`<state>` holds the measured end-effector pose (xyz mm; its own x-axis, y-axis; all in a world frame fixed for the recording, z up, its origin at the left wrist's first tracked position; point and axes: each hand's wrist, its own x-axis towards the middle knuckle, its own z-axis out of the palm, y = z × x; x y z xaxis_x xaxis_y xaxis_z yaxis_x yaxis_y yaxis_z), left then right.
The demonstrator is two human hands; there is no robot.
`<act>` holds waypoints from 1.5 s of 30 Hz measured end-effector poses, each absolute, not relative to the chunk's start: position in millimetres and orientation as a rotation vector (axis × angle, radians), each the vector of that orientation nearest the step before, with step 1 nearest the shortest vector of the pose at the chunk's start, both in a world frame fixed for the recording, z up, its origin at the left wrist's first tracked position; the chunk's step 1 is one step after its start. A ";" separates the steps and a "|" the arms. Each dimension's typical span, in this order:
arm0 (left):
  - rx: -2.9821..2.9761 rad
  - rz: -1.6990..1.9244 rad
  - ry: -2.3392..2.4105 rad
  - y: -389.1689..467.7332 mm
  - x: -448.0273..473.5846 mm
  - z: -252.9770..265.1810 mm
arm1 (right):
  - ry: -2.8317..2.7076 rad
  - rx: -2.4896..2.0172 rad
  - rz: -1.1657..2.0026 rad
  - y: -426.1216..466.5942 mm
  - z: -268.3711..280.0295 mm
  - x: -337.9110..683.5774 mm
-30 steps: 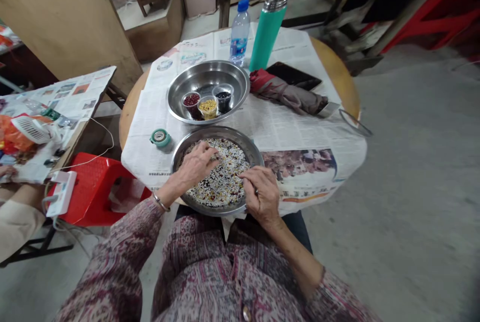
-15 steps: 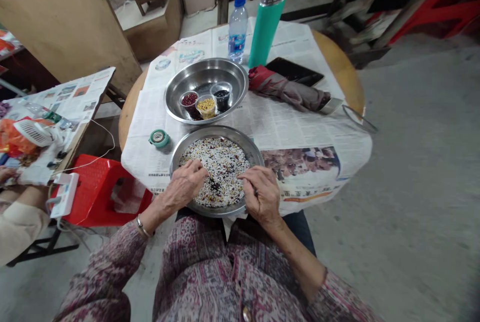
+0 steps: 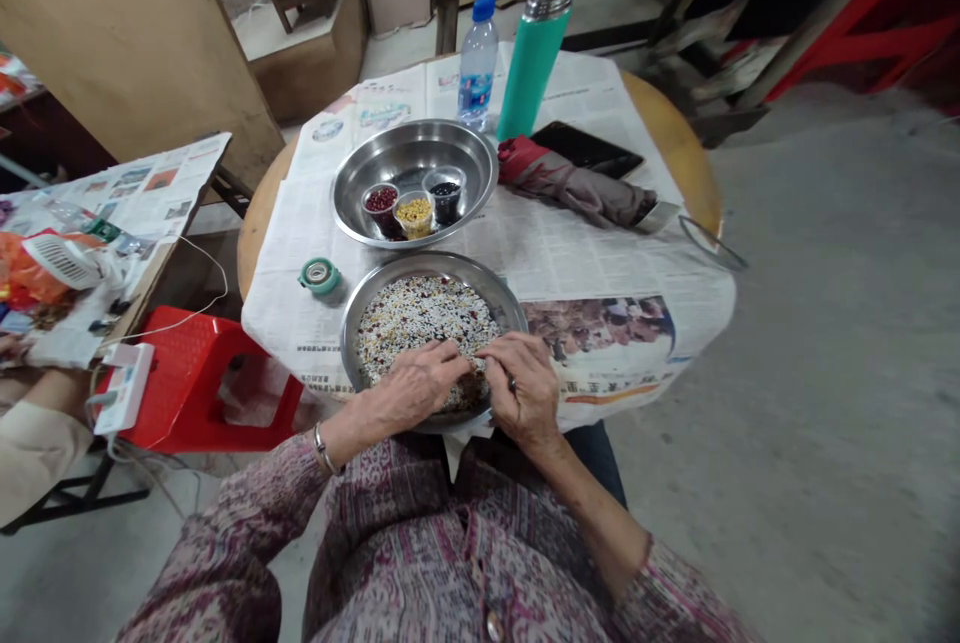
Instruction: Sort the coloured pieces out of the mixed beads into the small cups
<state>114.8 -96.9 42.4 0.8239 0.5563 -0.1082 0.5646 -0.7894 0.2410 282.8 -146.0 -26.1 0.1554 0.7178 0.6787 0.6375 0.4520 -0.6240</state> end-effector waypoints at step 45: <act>2.222 0.691 1.150 -77.9 98.8 31.4 | -1.534 -1.236 0.121 -147.4 -25.5 283.7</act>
<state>98.8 -77.9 31.4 0.5048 0.8415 0.1926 0.5652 -0.4908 0.6630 283.7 -147.4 -25.5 0.1543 0.7338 0.6616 0.6214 0.4485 -0.6424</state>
